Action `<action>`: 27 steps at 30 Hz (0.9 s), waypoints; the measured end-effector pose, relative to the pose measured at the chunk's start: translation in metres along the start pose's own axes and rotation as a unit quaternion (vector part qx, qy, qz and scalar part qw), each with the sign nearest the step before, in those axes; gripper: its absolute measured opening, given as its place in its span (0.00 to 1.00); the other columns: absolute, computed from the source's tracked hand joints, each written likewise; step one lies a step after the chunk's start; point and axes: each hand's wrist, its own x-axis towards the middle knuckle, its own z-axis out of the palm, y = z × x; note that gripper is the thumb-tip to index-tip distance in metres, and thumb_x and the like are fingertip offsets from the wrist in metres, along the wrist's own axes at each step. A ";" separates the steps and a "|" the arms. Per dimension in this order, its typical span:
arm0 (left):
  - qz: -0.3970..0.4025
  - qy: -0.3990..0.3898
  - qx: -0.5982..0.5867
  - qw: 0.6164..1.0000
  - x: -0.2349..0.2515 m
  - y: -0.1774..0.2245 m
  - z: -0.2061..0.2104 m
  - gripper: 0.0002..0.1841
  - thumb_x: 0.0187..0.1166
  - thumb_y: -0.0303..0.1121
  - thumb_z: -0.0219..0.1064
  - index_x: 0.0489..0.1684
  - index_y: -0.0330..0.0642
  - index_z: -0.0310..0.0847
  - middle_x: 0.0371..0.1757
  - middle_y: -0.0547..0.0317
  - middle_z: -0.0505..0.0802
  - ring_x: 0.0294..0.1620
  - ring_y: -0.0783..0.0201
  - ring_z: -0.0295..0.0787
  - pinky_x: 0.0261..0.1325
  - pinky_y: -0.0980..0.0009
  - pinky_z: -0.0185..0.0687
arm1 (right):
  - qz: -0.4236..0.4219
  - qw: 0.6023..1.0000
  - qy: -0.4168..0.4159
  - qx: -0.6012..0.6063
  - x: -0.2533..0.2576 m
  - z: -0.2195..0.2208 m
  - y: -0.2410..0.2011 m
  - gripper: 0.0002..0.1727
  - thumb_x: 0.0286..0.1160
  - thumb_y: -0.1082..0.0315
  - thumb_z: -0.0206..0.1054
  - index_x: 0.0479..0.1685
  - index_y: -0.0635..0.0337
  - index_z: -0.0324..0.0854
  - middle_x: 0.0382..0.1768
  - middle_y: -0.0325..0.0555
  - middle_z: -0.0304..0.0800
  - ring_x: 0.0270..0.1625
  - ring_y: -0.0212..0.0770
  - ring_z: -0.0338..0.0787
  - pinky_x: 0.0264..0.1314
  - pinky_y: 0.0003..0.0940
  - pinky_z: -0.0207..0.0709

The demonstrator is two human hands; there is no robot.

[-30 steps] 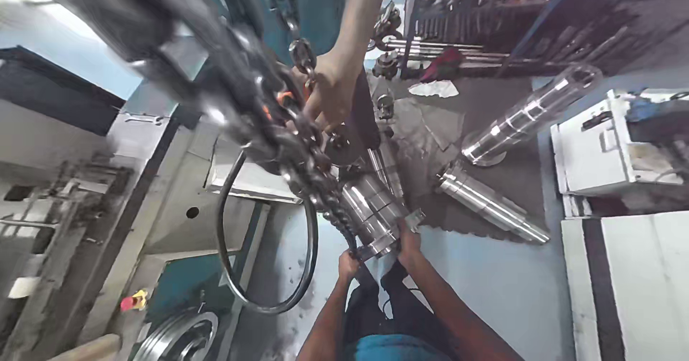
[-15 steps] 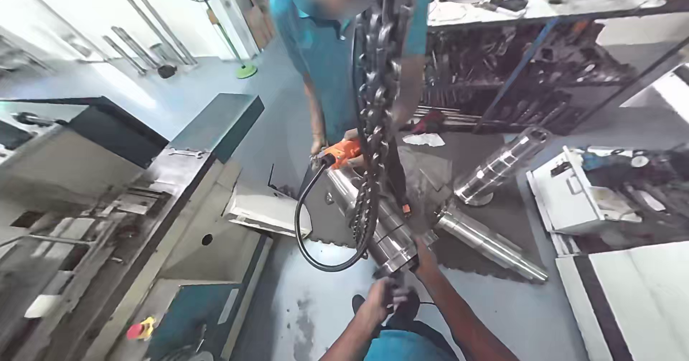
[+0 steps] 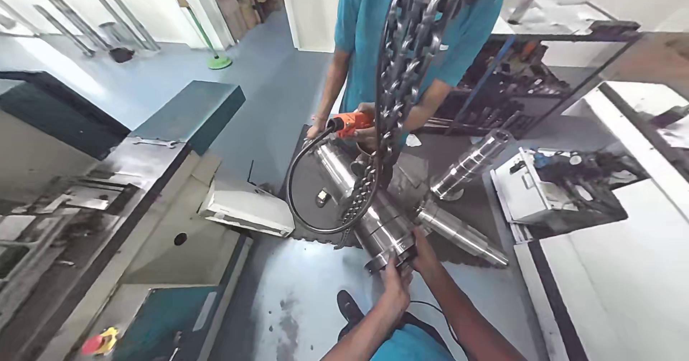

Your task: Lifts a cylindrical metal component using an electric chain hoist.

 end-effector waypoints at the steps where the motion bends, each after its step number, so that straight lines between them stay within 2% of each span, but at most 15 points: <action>1: -0.002 0.002 0.007 1.000 -0.002 0.000 0.000 0.28 0.90 0.54 0.54 0.71 0.37 0.73 0.52 0.45 0.89 0.42 0.58 0.86 0.45 0.63 0.82 | -0.005 1.000 -0.002 -0.002 -0.002 -0.001 0.000 0.26 0.89 0.48 0.55 0.71 0.60 0.73 0.53 0.55 0.86 0.51 0.47 0.88 0.51 0.50 0.84; 3: -0.007 0.004 0.010 1.000 -0.008 -0.001 0.000 0.29 0.89 0.56 0.54 0.73 0.38 0.73 0.54 0.45 0.88 0.45 0.57 0.85 0.48 0.61 0.81 | -0.008 1.000 0.001 -0.003 -0.008 -0.001 -0.004 0.26 0.89 0.49 0.56 0.72 0.60 0.73 0.54 0.56 0.85 0.51 0.48 0.88 0.51 0.51 0.84; 5: -0.007 0.010 0.005 1.000 -0.014 -0.006 0.003 0.31 0.88 0.57 0.54 0.75 0.39 0.72 0.60 0.45 0.87 0.52 0.55 0.84 0.54 0.57 0.80 | -0.006 1.000 0.005 -0.010 -0.017 0.000 -0.010 0.25 0.88 0.50 0.56 0.71 0.60 0.74 0.53 0.55 0.85 0.50 0.47 0.87 0.49 0.50 0.84; 8: -0.012 0.012 -0.017 1.000 -0.024 -0.010 0.011 0.36 0.88 0.60 0.53 0.83 0.37 0.64 0.76 0.39 0.79 0.73 0.47 0.77 0.72 0.48 0.74 | 0.018 1.000 0.015 -0.013 -0.024 0.003 -0.023 0.26 0.86 0.48 0.57 0.71 0.59 0.73 0.54 0.56 0.84 0.52 0.49 0.87 0.50 0.52 0.83; 10: -0.008 0.020 -0.022 1.000 -0.027 -0.012 0.017 0.38 0.88 0.61 0.53 0.86 0.38 0.60 0.80 0.38 0.75 0.78 0.44 0.73 0.74 0.47 0.73 | 0.019 0.999 0.016 -0.030 -0.028 0.004 -0.032 0.27 0.86 0.48 0.58 0.73 0.59 0.72 0.57 0.56 0.83 0.55 0.49 0.86 0.53 0.53 0.82; 14: 0.013 0.006 -0.045 0.999 -0.029 -0.019 0.030 0.38 0.88 0.61 0.51 0.87 0.40 0.60 0.84 0.40 0.72 0.83 0.43 0.67 0.80 0.41 0.65 | 0.023 0.998 0.012 -0.056 -0.036 0.000 -0.048 0.29 0.85 0.48 0.60 0.74 0.60 0.72 0.61 0.58 0.82 0.59 0.51 0.85 0.56 0.54 0.82; 16: 0.024 -0.005 -0.066 0.998 -0.031 -0.021 0.041 0.38 0.88 0.63 0.48 0.86 0.42 0.63 0.81 0.43 0.76 0.81 0.45 0.69 0.79 0.40 0.63 | 0.039 0.997 -0.002 -0.061 -0.034 -0.005 -0.054 0.30 0.85 0.46 0.58 0.74 0.60 0.71 0.60 0.58 0.83 0.57 0.51 0.86 0.54 0.54 0.82; 18: 0.034 -0.017 -0.086 0.996 -0.030 -0.023 0.053 0.38 0.87 0.66 0.45 0.83 0.44 0.66 0.77 0.44 0.80 0.76 0.48 0.75 0.74 0.44 0.69 | 0.056 0.996 -0.027 -0.072 -0.031 -0.013 -0.060 0.31 0.86 0.43 0.55 0.74 0.58 0.71 0.59 0.57 0.84 0.57 0.51 0.86 0.54 0.55 0.83; 19: 0.043 -0.018 -0.095 0.994 -0.030 -0.026 0.060 0.38 0.87 0.67 0.44 0.81 0.43 0.69 0.72 0.44 0.84 0.70 0.50 0.79 0.69 0.47 0.73 | 0.061 0.994 -0.036 -0.082 -0.030 -0.018 -0.063 0.32 0.85 0.42 0.55 0.75 0.58 0.71 0.61 0.58 0.83 0.58 0.52 0.86 0.54 0.56 0.83; 21: 0.085 -0.006 -0.114 0.990 -0.031 -0.031 0.079 0.39 0.86 0.67 0.44 0.73 0.39 0.74 0.57 0.43 0.89 0.53 0.54 0.86 0.55 0.54 0.82 | 0.061 0.991 -0.051 -0.106 -0.028 -0.027 -0.071 0.34 0.86 0.41 0.55 0.78 0.58 0.70 0.63 0.60 0.82 0.60 0.54 0.86 0.55 0.58 0.82; 22: 0.107 -0.003 -0.133 0.985 -0.030 -0.031 0.088 0.39 0.86 0.67 0.44 0.73 0.38 0.73 0.55 0.43 0.89 0.49 0.54 0.87 0.52 0.55 0.84 | 0.062 0.990 -0.057 -0.116 -0.027 -0.030 -0.075 0.34 0.86 0.40 0.54 0.78 0.58 0.70 0.63 0.60 0.83 0.60 0.54 0.86 0.55 0.58 0.83; 24: 0.142 0.002 -0.184 0.973 -0.028 -0.032 0.104 0.37 0.87 0.65 0.46 0.74 0.38 0.72 0.58 0.42 0.88 0.52 0.53 0.87 0.54 0.54 0.85 | 0.052 0.987 -0.070 -0.134 -0.025 -0.038 -0.081 0.34 0.87 0.41 0.53 0.78 0.60 0.69 0.63 0.61 0.82 0.60 0.55 0.86 0.56 0.58 0.83; 27: 0.196 0.028 -0.211 0.957 -0.017 -0.034 0.126 0.33 0.89 0.60 0.49 0.71 0.37 0.73 0.55 0.42 0.89 0.50 0.52 0.88 0.52 0.52 0.86 | 0.018 0.982 -0.100 -0.161 -0.022 -0.049 -0.094 0.33 0.87 0.46 0.57 0.77 0.64 0.70 0.63 0.63 0.82 0.61 0.54 0.86 0.59 0.56 0.82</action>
